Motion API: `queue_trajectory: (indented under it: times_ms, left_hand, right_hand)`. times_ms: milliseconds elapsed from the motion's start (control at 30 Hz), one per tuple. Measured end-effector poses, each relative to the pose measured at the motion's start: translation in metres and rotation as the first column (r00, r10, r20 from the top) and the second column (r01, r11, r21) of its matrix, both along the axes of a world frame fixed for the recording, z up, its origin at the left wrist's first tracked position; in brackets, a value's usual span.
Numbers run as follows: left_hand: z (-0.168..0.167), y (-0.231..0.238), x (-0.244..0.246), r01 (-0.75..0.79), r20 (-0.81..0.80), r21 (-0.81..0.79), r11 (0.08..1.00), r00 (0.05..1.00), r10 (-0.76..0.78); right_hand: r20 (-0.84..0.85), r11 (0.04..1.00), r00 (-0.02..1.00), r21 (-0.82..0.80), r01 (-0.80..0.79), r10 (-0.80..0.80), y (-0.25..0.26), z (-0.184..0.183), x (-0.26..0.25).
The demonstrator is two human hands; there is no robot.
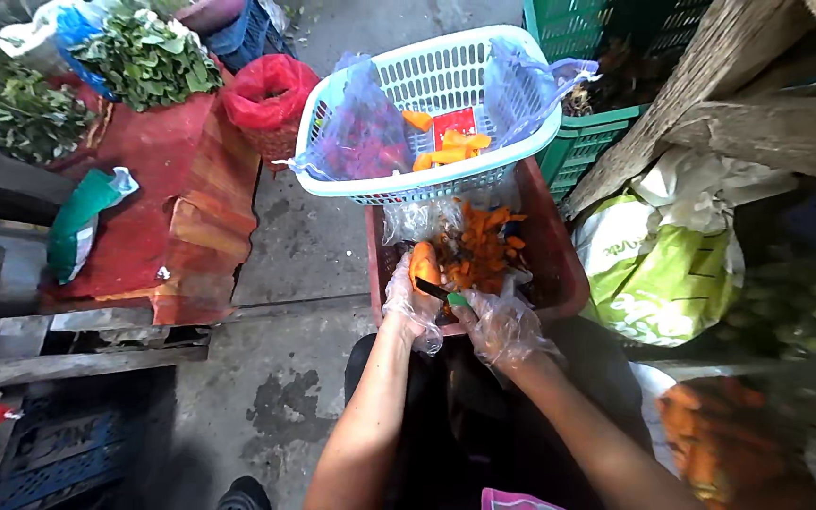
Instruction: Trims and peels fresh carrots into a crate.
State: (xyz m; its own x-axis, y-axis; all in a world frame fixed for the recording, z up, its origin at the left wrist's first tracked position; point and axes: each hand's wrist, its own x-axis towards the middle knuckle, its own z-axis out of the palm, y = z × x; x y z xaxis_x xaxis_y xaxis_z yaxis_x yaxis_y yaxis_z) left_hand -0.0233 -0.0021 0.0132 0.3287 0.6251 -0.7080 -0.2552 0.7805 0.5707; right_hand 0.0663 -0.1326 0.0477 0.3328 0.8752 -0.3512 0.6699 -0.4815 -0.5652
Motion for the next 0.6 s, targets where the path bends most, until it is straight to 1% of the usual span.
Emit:
queue_trajectory:
  times_ms: [67,167,267,300,400,433,500,567,600]
  left_hand:
    - [0.0,-0.001,0.001,0.004,-0.025,0.01,1.0,1.0,-0.004]
    - [0.003,-0.002,0.002,0.007,-0.073,0.062,0.998,0.997,-0.003]
    - [0.002,0.003,0.0,-0.032,-0.045,0.058,0.998,0.998,0.035]
    - [0.002,0.004,-0.002,-0.038,-0.026,0.044,0.998,0.999,0.04]
    - [0.009,-0.005,-0.004,-0.019,-0.027,-0.012,1.0,0.999,0.018]
    - [0.011,-0.005,-0.002,-0.01,-0.031,-0.018,1.0,0.999,0.009]
    - [0.005,-0.005,-0.001,-0.011,-0.02,-0.023,1.0,1.0,0.01]
    - [0.002,0.002,0.001,-0.032,0.004,-0.011,0.999,0.999,0.032]
    - [0.0,0.004,0.0,-0.039,0.008,0.001,0.999,0.999,0.039]
  right_hand:
    - [0.023,0.999,1.0,-0.037,0.001,0.0,0.006,0.001,0.002]
    - [-0.001,0.99,1.0,-0.141,0.021,-0.021,0.024,0.006,0.009]
    - [-0.028,0.974,0.999,-0.226,0.034,-0.042,0.044,0.007,0.012]
    - [-0.032,0.967,0.998,-0.251,0.047,-0.057,0.049,0.004,0.014]
    - [-0.012,0.949,0.995,-0.3,0.095,-0.103,0.056,-0.019,0.036]
    - [-0.001,0.953,0.997,-0.294,0.069,-0.073,0.056,-0.02,0.042]
    - [-0.017,0.976,0.998,-0.211,0.058,-0.063,0.042,-0.015,0.039]
    - [-0.077,0.986,0.994,-0.152,0.065,-0.078,0.03,0.001,0.029]
    - [-0.091,0.988,0.994,-0.152,0.038,-0.052,0.026,0.01,0.024]
